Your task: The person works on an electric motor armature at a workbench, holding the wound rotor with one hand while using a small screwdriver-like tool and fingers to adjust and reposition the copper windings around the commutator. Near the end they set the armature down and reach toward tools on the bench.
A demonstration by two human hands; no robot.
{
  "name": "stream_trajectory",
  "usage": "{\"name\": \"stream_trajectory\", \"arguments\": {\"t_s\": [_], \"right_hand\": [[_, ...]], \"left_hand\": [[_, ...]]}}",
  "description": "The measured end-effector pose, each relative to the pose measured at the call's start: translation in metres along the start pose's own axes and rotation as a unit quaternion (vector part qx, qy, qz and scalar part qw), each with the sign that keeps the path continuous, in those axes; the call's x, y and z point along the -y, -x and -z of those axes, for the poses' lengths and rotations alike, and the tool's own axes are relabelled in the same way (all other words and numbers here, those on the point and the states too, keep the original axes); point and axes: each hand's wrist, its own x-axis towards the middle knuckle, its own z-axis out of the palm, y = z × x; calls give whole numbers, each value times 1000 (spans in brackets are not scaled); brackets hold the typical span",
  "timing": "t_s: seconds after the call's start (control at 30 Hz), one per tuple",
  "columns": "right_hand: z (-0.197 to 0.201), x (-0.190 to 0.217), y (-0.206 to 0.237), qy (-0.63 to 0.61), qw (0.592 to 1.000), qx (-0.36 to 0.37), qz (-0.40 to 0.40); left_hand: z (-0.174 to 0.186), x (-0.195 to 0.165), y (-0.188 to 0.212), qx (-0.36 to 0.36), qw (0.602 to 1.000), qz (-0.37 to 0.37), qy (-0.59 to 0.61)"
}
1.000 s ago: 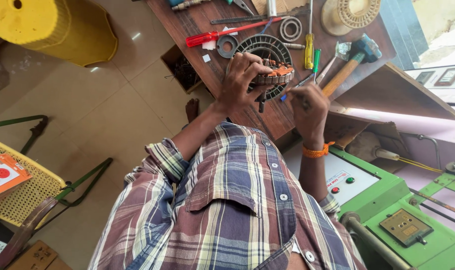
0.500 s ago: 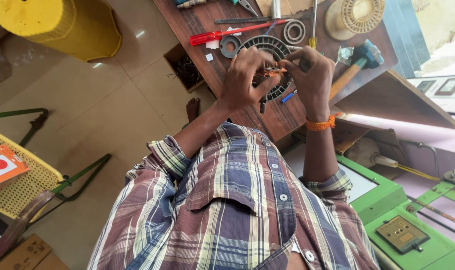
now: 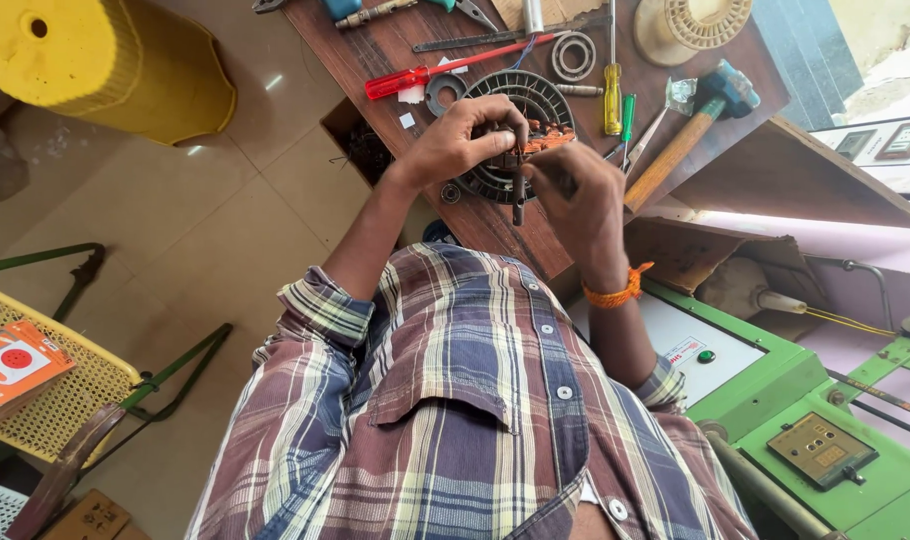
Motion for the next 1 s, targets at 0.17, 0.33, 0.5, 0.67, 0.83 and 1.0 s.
{"name": "stream_trajectory", "arguments": {"t_s": [0.17, 0.33, 0.5, 0.67, 0.83, 1.0], "right_hand": [[-23, -11, 24, -39, 994, 25, -102], [-32, -45, 40, -75, 992, 10, -96], [-5, -66, 44, -74, 995, -34, -52], [27, -64, 23, -6, 999, -43, 23], [22, -55, -24, 2, 998, -12, 64], [6, -46, -50, -10, 996, -9, 85]], "left_hand": [[-1, -9, 0, -4, 996, -37, -75], [-19, -10, 4, -76, 927, -127, -345], [-51, 9, 6, -188, 894, -131, -386], [-42, 29, 4, -173, 896, -187, -365], [-40, 33, 2, -185, 882, -203, -382], [-40, 22, 3, -198, 871, -205, -401]]}}
